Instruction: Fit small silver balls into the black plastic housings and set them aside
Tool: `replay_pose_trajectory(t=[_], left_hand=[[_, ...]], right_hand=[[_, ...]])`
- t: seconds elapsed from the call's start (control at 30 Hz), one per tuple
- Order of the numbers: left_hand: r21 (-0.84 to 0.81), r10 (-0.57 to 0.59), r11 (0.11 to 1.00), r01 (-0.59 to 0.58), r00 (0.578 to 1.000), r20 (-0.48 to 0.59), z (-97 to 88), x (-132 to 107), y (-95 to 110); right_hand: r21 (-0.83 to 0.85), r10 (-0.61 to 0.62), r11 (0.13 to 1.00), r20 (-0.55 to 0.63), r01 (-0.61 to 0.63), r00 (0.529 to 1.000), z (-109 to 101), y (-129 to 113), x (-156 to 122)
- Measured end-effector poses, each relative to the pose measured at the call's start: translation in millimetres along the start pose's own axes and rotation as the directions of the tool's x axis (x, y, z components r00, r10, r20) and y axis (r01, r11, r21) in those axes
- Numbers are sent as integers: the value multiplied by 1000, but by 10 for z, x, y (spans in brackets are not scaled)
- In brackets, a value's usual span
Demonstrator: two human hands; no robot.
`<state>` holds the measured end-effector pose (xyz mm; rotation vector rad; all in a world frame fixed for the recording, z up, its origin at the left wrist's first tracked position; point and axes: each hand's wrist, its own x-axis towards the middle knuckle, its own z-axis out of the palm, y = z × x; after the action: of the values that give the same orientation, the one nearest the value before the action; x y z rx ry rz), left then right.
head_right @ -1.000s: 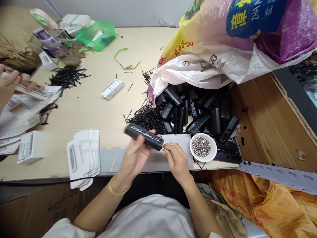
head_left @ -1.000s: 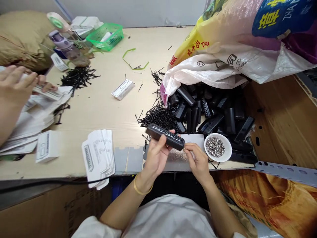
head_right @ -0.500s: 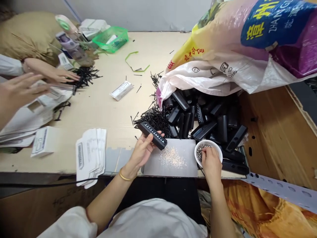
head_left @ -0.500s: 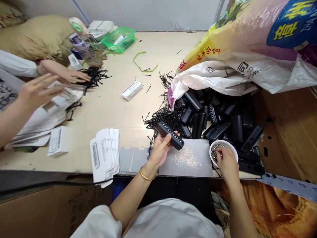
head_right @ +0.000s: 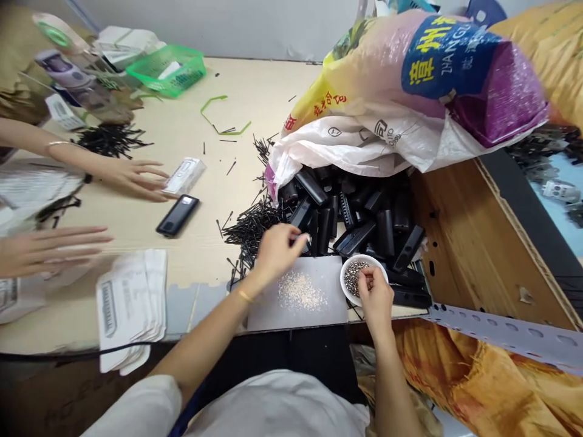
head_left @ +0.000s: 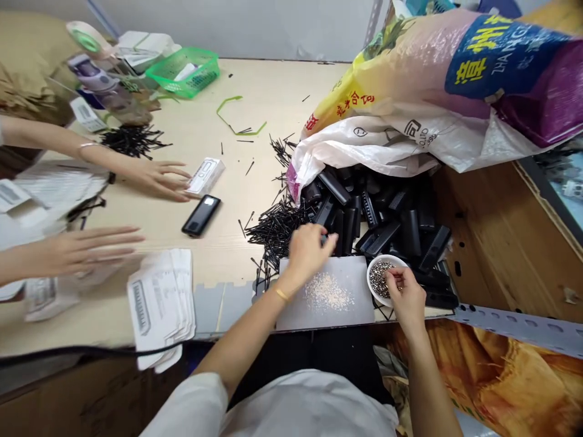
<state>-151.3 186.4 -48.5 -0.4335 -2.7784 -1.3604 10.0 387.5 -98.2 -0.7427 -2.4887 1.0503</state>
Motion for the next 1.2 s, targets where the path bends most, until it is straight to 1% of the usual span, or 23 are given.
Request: replay_pose_trajectory(t=[0.07,0.13,0.23,0.37,0.43,0.5,0.57,0.63,0.67,0.7,0.73,0.77,0.83,0.87,0.9,0.93,0.97,1.0,1.03,1.1,1.13,1.17,1.2], left_hand=[[5,-45,999,45,996,71,354,-39,241],[-55,-149,986,155,983,105,531,-25,325],[-181,-244,941,287,942,228,553,60,277],[-94,-217,959,266,909,355,444,106,227],[29,-187,982,187,935,301,329,66,249],[182,-139,977,111,979,150,143,15,317],[286,-74,956,68,997,9,-73,-2,490],[247,39,968,-34,999,-13,-222,53,848],[180,137,974,-138,990,16,-246,109,1108],[86,279,955,-283,959,57,-233,182,1413],[11,440,897,-441,897,49,-191,266,1746],[-1,548,837,-548,836,27,-131,356,2082],[90,694,714,-695,718,42,-13,519,2643],[121,739,664,-738,672,44,24,576,2811],[132,763,634,-762,644,48,39,610,2879],[140,761,632,-762,645,71,34,618,2841],[144,730,660,-737,675,108,15,604,2702],[165,671,705,-690,724,160,-8,572,2482],[241,509,788,-566,820,261,-25,530,2204],[372,253,853,-367,913,320,-5,434,1591],[451,61,862,-232,930,362,44,385,1305],[480,-67,865,-147,914,399,119,338,1056],[474,-140,876,-91,891,432,213,294,851]], right_hand=[[114,31,993,-6,-30,1000,-32,-26,-36],[219,40,975,-8,-38,999,-40,-32,-63],[331,49,943,-8,-43,999,-3,-34,-78],[400,63,915,-12,-53,998,74,-72,-79],[409,57,912,-31,-39,998,90,-83,-86],[382,45,924,-60,-19,997,87,-72,-98],[342,38,940,-81,-8,996,75,-45,-108],[322,32,947,-89,-2,996,64,-24,-114],[321,29,947,-89,1,996,58,-21,-116],[322,24,947,-90,7,996,50,-24,-118],[323,18,946,-97,14,995,40,-31,-120],[322,15,947,-110,22,994,26,-40,-123],[316,10,948,-144,36,990,-15,-52,-129],[319,12,947,-163,41,987,-41,-52,-132],[330,22,943,-177,38,984,-68,-47,-134],[351,38,936,-185,30,982,-93,-39,-133],[382,59,924,-189,18,980,-114,-29,-131],[423,80,906,-187,7,979,-128,-22,-127],[467,100,884,-181,-4,978,-135,-19,-122],[555,128,832,-156,-20,979,-122,-36,-110],[594,139,804,-139,-30,980,-106,-58,-105],[628,150,777,-118,-44,982,-84,-87,-102],[657,162,752,-94,-61,982,-61,-122,-100]])
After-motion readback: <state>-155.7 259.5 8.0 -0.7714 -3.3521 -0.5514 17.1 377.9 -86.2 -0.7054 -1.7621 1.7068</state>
